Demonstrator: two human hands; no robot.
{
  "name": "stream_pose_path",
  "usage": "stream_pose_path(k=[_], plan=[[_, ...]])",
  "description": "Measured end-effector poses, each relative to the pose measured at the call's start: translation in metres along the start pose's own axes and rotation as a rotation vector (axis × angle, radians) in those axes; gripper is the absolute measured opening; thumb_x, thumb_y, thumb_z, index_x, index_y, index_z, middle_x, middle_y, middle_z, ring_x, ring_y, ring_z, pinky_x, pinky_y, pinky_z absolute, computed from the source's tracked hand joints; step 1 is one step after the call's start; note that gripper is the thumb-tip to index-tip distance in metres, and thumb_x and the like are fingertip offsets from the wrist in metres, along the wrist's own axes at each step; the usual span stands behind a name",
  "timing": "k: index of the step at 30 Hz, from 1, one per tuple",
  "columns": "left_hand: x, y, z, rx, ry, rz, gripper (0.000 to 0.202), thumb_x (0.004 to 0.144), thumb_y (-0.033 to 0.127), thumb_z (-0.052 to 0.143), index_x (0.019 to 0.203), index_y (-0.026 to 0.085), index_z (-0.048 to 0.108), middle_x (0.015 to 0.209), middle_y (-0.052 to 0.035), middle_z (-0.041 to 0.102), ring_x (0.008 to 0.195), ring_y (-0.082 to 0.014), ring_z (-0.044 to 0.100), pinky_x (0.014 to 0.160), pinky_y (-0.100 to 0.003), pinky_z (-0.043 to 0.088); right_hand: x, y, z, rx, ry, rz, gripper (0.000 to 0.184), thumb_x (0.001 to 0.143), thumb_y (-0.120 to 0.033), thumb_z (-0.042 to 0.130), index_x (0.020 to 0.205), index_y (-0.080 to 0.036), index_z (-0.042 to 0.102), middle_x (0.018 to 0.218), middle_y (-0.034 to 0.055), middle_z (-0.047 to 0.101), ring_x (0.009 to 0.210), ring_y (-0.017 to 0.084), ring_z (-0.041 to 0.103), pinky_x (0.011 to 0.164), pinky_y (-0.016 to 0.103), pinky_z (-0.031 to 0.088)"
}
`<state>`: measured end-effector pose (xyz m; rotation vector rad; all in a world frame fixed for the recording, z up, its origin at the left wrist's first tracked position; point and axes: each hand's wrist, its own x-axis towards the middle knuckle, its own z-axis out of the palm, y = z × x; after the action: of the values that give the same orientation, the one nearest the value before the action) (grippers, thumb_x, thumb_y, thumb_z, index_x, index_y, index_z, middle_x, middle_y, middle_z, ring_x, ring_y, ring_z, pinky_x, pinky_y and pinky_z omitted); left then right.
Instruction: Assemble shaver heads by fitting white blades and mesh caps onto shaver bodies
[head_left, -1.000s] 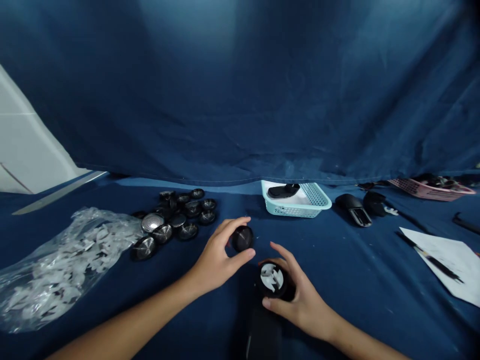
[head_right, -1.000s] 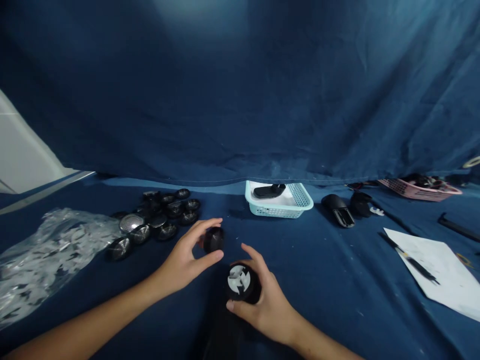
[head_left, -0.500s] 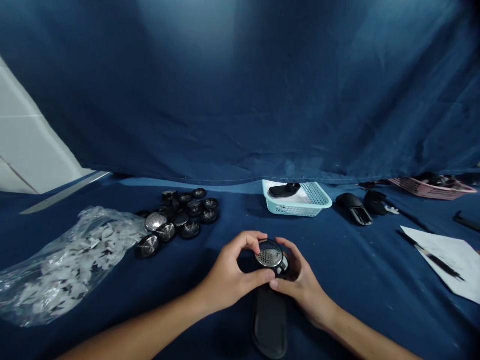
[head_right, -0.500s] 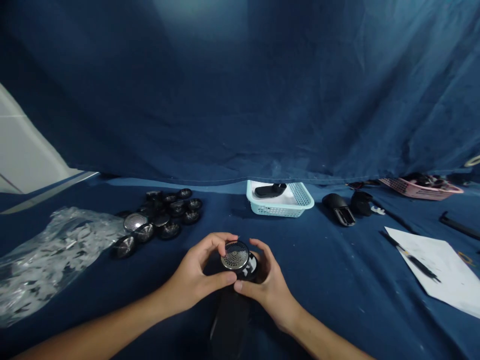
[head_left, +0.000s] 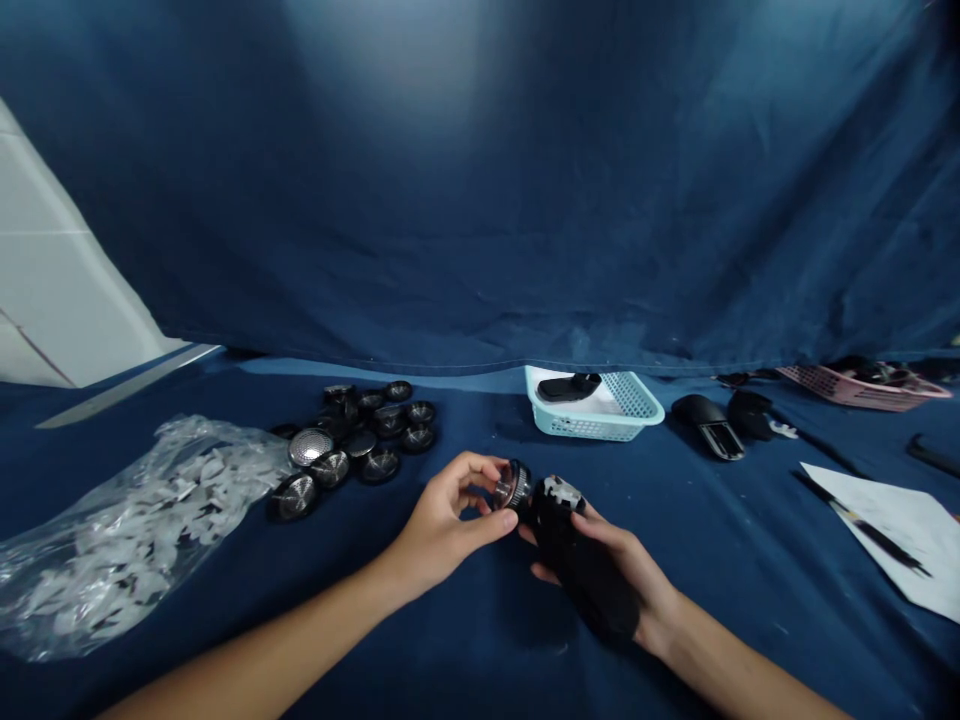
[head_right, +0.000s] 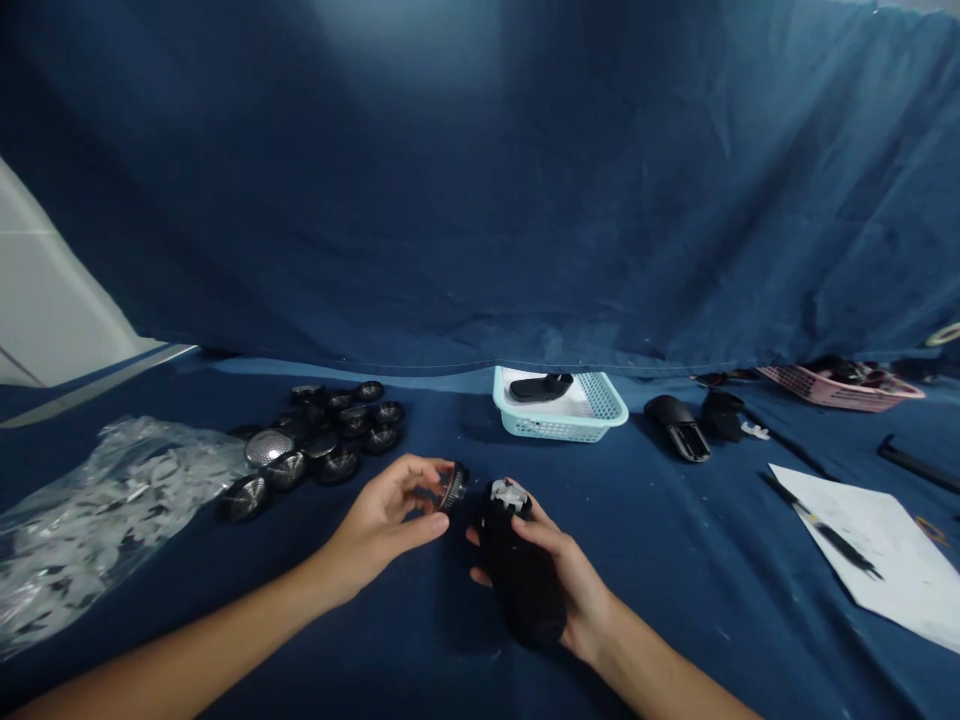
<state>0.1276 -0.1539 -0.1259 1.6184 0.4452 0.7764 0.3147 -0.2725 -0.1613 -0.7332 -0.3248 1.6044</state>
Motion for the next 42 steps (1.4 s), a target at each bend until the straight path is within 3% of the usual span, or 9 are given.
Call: stream_pose_path(k=[5,9,14,21,26,28,34,38,42], plan=[[0.001,-0.004,-0.005,0.001,-0.043,0.037,0.043,0.075,0.022,0.072,0.11,0.02,0.048,0.116,-0.0071,0.057,0.097,-0.0185,0.057,0.079,-0.032,0.046,0.002,0.0,-0.004,0.054,-0.088,0.062,0.039,0.081,-0.027,0.06,0.118,-0.016,0.06,0.117,0.0138,0.068,0.117,0.031,0.059,0.105,0.051,0.039],[-0.001,-0.007,-0.006,0.069,-0.063,0.045,0.05,0.075,0.021,0.072,0.117,0.021,0.046,0.116,-0.0074,0.057,0.097,-0.0188,0.056,0.08,-0.032,0.046,0.004,0.0,-0.005,0.041,-0.008,0.096,0.038,0.091,-0.038,0.055,0.115,-0.01,0.064,0.114,0.0157,0.069,0.111,0.027,0.064,0.103,0.044,0.044],[-0.004,-0.008,-0.003,0.24,-0.081,0.098,0.051,0.076,0.024,0.072,0.122,0.023,0.049,0.114,-0.0064,0.056,0.094,-0.0189,0.056,0.079,-0.032,0.046,0.004,-0.001,-0.007,-0.03,0.036,0.102,0.044,0.092,-0.043,0.056,0.118,-0.009,0.065,0.11,0.0141,0.071,0.092,0.021,0.071,0.091,0.031,0.053],[-0.011,-0.005,0.001,0.367,-0.086,0.238,0.047,0.086,0.032,0.06,0.131,0.026,0.048,0.113,-0.0067,0.051,0.092,-0.019,0.053,0.079,-0.033,0.048,0.0,-0.001,-0.003,0.031,-0.044,0.203,0.041,0.096,-0.041,0.052,0.116,-0.008,0.066,0.111,0.0153,0.07,0.099,0.022,0.069,0.092,0.033,0.053],[-0.014,0.001,-0.001,0.453,-0.146,0.299,0.052,0.086,0.038,0.058,0.136,0.026,0.045,0.113,-0.0072,0.047,0.099,-0.0213,0.052,0.088,-0.038,0.048,-0.003,0.003,-0.004,-0.029,-0.085,0.344,0.053,0.094,-0.054,0.048,0.115,-0.009,0.066,0.103,0.0148,0.072,0.072,0.021,0.073,0.057,0.022,0.056],[-0.014,0.005,0.0,0.511,-0.165,0.309,0.054,0.085,0.038,0.059,0.136,0.025,0.046,0.112,-0.0069,0.046,0.096,-0.0201,0.054,0.086,-0.036,0.049,-0.005,0.004,-0.001,-0.053,-0.063,0.331,0.05,0.093,-0.053,0.052,0.113,-0.009,0.066,0.097,0.0137,0.073,0.067,0.02,0.073,0.052,0.02,0.054],[-0.015,0.019,0.01,0.724,-0.207,0.286,0.059,0.079,0.043,0.068,0.132,0.025,0.051,0.111,-0.0067,0.048,0.097,-0.0208,0.055,0.089,-0.038,0.05,-0.01,0.009,0.01,-0.093,-0.056,0.203,0.045,0.084,-0.046,0.069,0.11,-0.009,0.065,0.086,0.0112,0.074,0.066,0.018,0.072,0.062,0.022,0.056],[-0.016,0.027,0.012,0.792,-0.242,0.251,0.062,0.079,0.051,0.068,0.133,0.027,0.05,0.111,-0.0062,0.048,0.096,-0.0203,0.055,0.088,-0.038,0.051,-0.011,0.014,0.008,-0.125,-0.098,0.206,0.049,0.084,-0.054,0.065,0.115,-0.016,0.061,0.084,0.0075,0.074,0.067,0.023,0.073,0.059,0.026,0.056],[-0.018,0.032,0.013,0.897,-0.272,0.236,0.063,0.077,0.053,0.07,0.132,0.029,0.051,0.109,-0.0055,0.05,0.094,-0.0218,0.056,0.086,-0.041,0.051,-0.012,0.016,0.008,-0.159,-0.052,0.119,0.041,0.091,-0.043,0.061,0.123,-0.018,0.057,0.098,0.0082,0.073,0.07,0.017,0.072,0.069,0.026,0.056]])
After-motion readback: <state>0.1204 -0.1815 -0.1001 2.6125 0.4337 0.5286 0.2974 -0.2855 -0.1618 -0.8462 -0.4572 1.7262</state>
